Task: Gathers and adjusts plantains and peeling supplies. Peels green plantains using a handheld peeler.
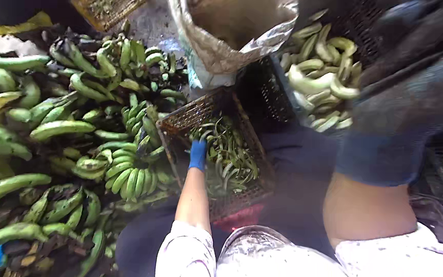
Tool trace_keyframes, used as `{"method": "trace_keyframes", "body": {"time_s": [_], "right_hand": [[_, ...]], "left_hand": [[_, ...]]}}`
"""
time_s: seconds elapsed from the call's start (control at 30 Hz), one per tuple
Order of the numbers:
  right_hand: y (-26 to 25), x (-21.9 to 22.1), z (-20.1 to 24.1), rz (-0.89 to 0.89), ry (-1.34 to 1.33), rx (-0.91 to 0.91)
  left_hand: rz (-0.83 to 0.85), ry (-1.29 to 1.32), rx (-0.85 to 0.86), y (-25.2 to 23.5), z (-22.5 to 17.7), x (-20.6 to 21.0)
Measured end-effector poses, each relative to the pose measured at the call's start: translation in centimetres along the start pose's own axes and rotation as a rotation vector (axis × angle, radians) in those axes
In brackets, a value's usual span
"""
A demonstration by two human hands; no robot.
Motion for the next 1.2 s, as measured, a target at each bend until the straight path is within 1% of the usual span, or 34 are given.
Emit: {"method": "trace_keyframes", "body": {"time_s": [0.03, 0.07, 0.1, 0.2, 0.27, 0.33, 0.4, 0.47, 0.53, 0.6, 0.67, 0.73, 0.77, 0.8, 0.83, 0.9, 0.97, 1.03, 1.07, 1.1, 1.13, 1.17, 1.2], "right_hand": [[-0.1, 1.1, -0.1, 0.032, -0.005, -0.006], [-0.1, 1.8, -0.3, 0.034, 0.011, -0.014], [-0.1, 2.3, -0.6, 0.037, 0.038, -0.017], [0.4, 3.3, -2.0, 0.057, 0.030, 0.040], [0.7, 4.4, -2.5, 0.074, 0.014, 0.080], [0.7, 5.3, -2.6, 0.115, 0.018, 0.084], [0.8, 5.3, -2.8, 0.127, 0.010, 0.103], [0.7, 4.6, -3.3, 0.123, -0.001, 0.156], [0.4, 3.7, -3.5, 0.115, 0.012, 0.176], [0.4, 3.4, -3.7, 0.120, 0.019, 0.192], [0.4, 3.4, -3.6, 0.134, -0.013, 0.181], [0.5, 3.5, -3.6, 0.131, -0.070, 0.183], [0.9, 3.8, -3.6, 0.112, -0.100, 0.208], [1.4, 4.3, -3.6, 0.099, -0.130, 0.236], [2.0, 5.0, -3.5, 0.106, -0.161, 0.267], [4.5, 6.8, -3.8, 0.154, -0.159, 0.357], [10.3, 7.5, -5.0, 0.226, -0.077, 0.451], [16.9, 7.2, -7.0, 0.305, 0.094, 0.539], [19.8, 6.6, -8.1, 0.337, 0.227, 0.627], [22.2, 6.3, -8.7, 0.398, 0.323, 0.708], [23.5, 6.3, -8.6, 0.455, 0.369, 0.726], [23.5, 7.0, -7.3, 0.488, 0.350, 0.652], [22.6, 8.2, -4.7, 0.497, 0.261, 0.507]], "left_hand": [[0.064, -0.050, -0.143, -0.2, 3.7, 3.0], [0.103, -0.079, -0.254, -0.1, 6.0, 5.2], [0.110, -0.110, -0.314, -0.1, 7.1, 6.6], [0.087, -0.131, -0.386, 0.0, 8.3, 7.7], [0.030, -0.012, -0.406, 0.3, 8.1, 7.0], [-0.061, 0.116, -0.399, 0.6, 6.8, 5.5], [-0.146, 0.168, -0.281, 0.0, 5.7, 3.4], [-0.259, 0.256, -0.084, 0.0, 2.7, -0.4], [-0.395, 0.447, 0.095, 1.5, -0.7, -4.6], [-0.455, 0.716, 0.265, 4.7, -3.4, -8.4], [-0.409, 1.005, 0.494, 8.6, -6.9, -12.2], [-0.272, 1.307, 0.766, 11.2, -9.1, -14.8], [-0.199, 1.469, 0.811, 12.3, -9.5, -15.3], [-0.111, 1.578, 0.808, 13.1, -9.7, -15.3], [-0.046, 1.599, 0.770, 13.9, -10.2, -15.0], [-0.041, 1.519, 0.668, 15.0, -10.8, -14.2], [-0.194, 1.369, 0.558, 15.3, -10.3, -14.0], [-0.340, 1.216, 0.615, 15.9, -10.6, -15.4], [-0.403, 1.134, 0.670, 16.6, -11.0, -16.2], [-0.452, 1.064, 0.734, 17.4, -11.3, -16.9], [-0.486, 1.004, 0.790, 18.3, -11.5, -17.3], [-0.500, 0.945, 0.830, 19.1, -11.7, -17.4], [-0.506, 0.909, 0.870, 19.7, -11.9, -17.4]]}}
Point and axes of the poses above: each hand's wrist, its own y-axis away from the middle knuckle, its own x-axis out of the palm, z = x × y, the point moved 8 cm from there along -y, towards the middle knuckle, and after that the axes turned 5 degrees about x, right-handed, at the moved point
